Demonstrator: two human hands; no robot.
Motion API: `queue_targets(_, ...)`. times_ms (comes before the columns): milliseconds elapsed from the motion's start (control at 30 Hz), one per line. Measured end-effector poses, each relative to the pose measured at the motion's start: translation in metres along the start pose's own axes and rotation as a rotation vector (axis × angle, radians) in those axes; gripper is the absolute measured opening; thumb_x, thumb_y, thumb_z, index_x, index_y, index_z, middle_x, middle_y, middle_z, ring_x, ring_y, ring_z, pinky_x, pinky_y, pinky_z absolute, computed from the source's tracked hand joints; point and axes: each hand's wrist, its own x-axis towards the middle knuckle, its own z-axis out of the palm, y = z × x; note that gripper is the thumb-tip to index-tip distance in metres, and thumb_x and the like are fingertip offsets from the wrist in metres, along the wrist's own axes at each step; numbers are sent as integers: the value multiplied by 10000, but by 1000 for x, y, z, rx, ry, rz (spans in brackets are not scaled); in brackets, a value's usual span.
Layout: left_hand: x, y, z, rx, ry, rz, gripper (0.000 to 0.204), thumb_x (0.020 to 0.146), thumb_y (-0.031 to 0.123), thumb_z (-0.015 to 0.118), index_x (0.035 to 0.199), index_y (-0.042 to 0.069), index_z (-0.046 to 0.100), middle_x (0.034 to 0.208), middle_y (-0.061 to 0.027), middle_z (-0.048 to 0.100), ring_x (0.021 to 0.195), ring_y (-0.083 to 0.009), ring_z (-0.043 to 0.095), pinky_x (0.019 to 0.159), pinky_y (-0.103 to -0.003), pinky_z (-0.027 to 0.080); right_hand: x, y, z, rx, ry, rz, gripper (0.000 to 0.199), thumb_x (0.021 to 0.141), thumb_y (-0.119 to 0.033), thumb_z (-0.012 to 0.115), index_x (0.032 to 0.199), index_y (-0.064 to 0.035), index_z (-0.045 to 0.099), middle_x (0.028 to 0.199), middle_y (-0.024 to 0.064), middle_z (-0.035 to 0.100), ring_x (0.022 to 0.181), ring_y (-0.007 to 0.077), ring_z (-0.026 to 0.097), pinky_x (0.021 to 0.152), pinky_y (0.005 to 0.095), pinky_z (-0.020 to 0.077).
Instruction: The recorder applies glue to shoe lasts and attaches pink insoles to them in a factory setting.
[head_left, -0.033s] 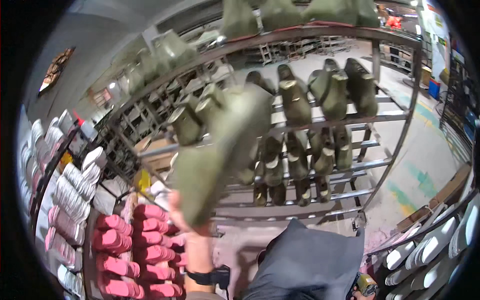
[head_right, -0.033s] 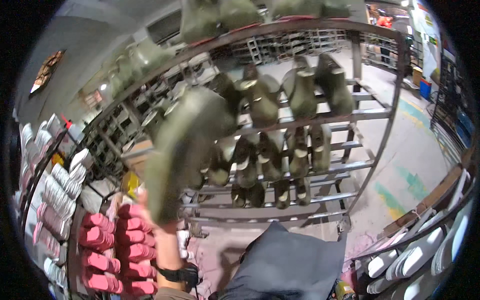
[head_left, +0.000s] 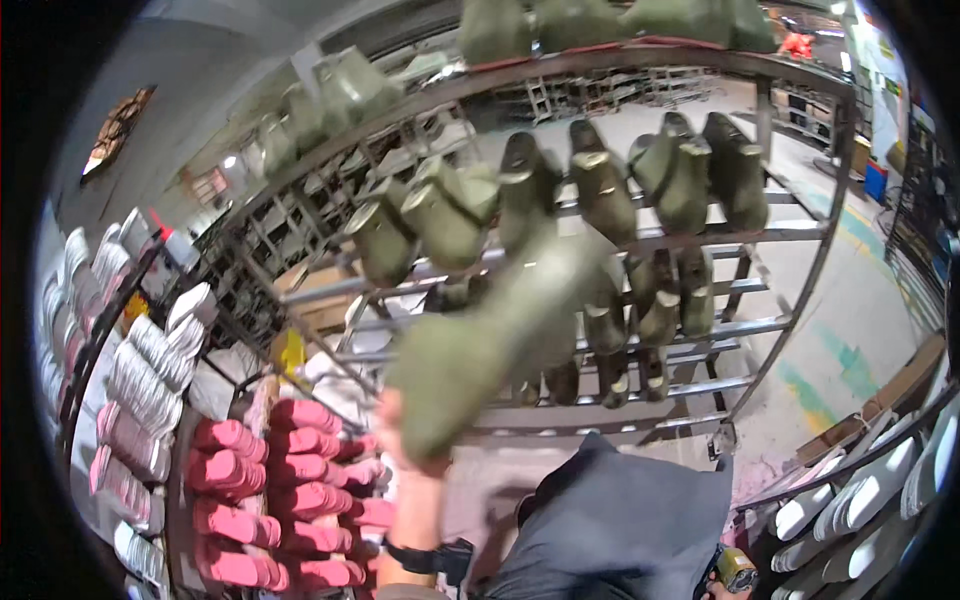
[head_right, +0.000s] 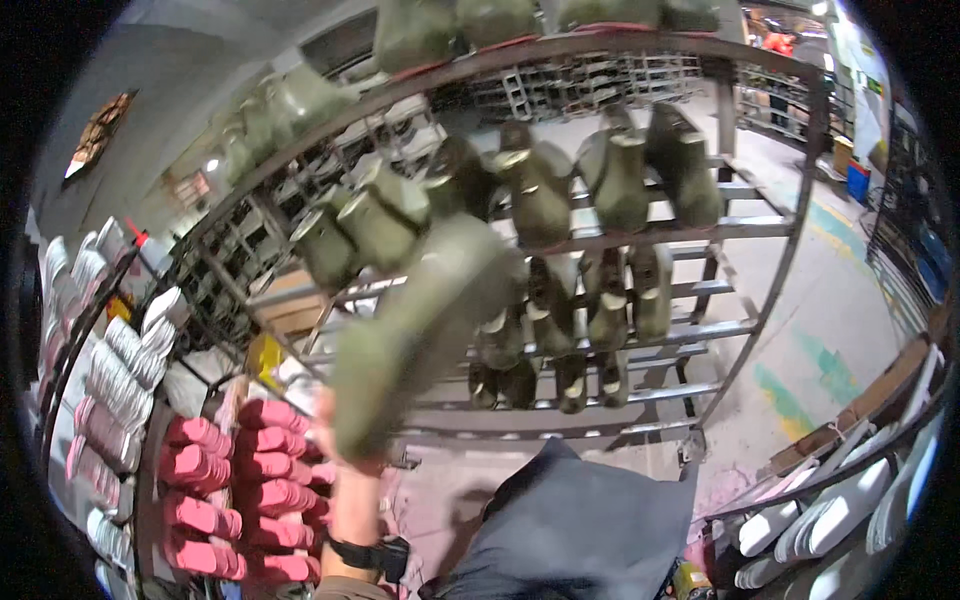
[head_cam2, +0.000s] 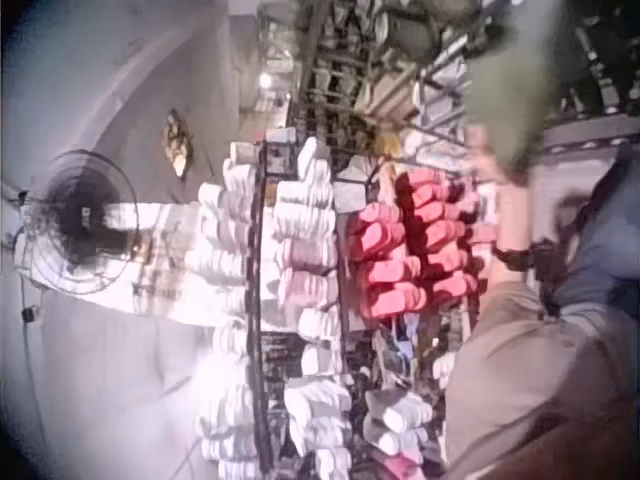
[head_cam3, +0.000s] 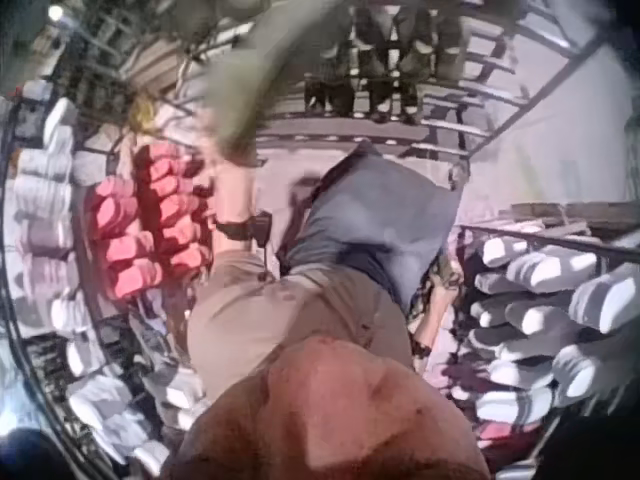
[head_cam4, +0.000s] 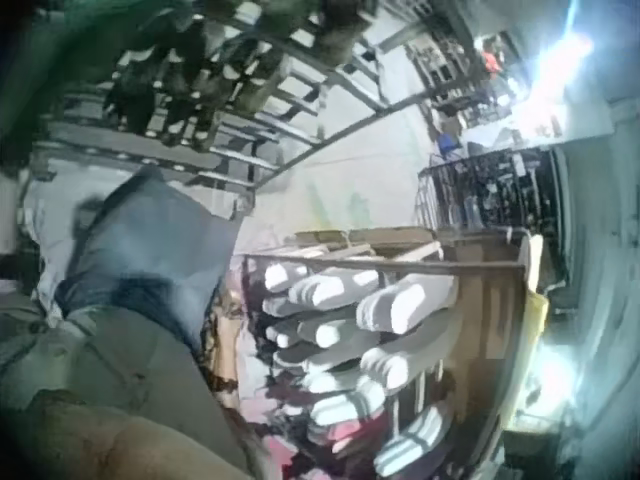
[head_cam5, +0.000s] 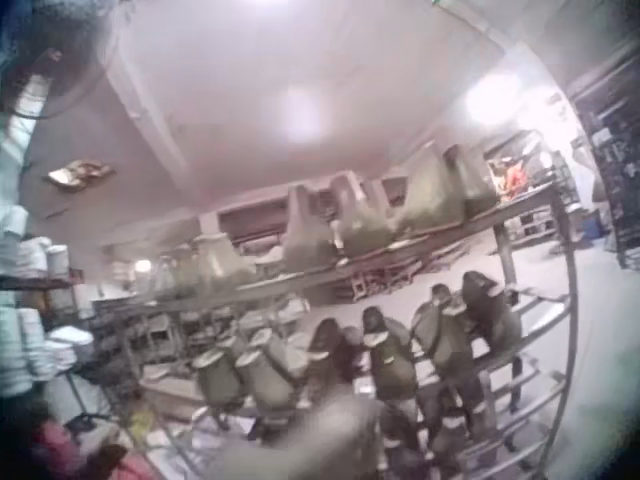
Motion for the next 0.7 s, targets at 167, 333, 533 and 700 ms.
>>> queue_targets(167,-123,-128,-12,157,816,-838,469,829,190,614,1232,-35,531,1155,-135,601,1057,-275,591,939,-409,478,5,1,3,22,-35,-312,482,742,81,672,1207,59,550,1187,142,607,1075,236,586,952,358,461)
queue_targets(333,-180,-195,-28,596,714,-1120,573,845,301,633,1299,-6,467,1104,-129,624,983,-245,611,805,-381,538,-5,-47,21,101,38,-178,466,775,-45,740,1190,54,553,1208,152,593,1057,230,581,926,347,466)
queue_targets(533,-168,-189,-51,201,697,-1572,522,956,445,451,1251,17,507,912,-140,654,575,-226,647,433,-342,545,76,3,35,236,77,-10,278,898,-184,669,1103,-23,572,933,34,613,687,90,534,603,233,452)
queue_targets(700,-158,-96,-74,971,586,-1263,475,934,398,538,1218,17,547,847,-111,678,564,-158,630,439,-283,512,96,-16,51,61,28,-226,434,899,-163,667,1275,-12,512,1173,77,583,1000,150,546,844,276,434)
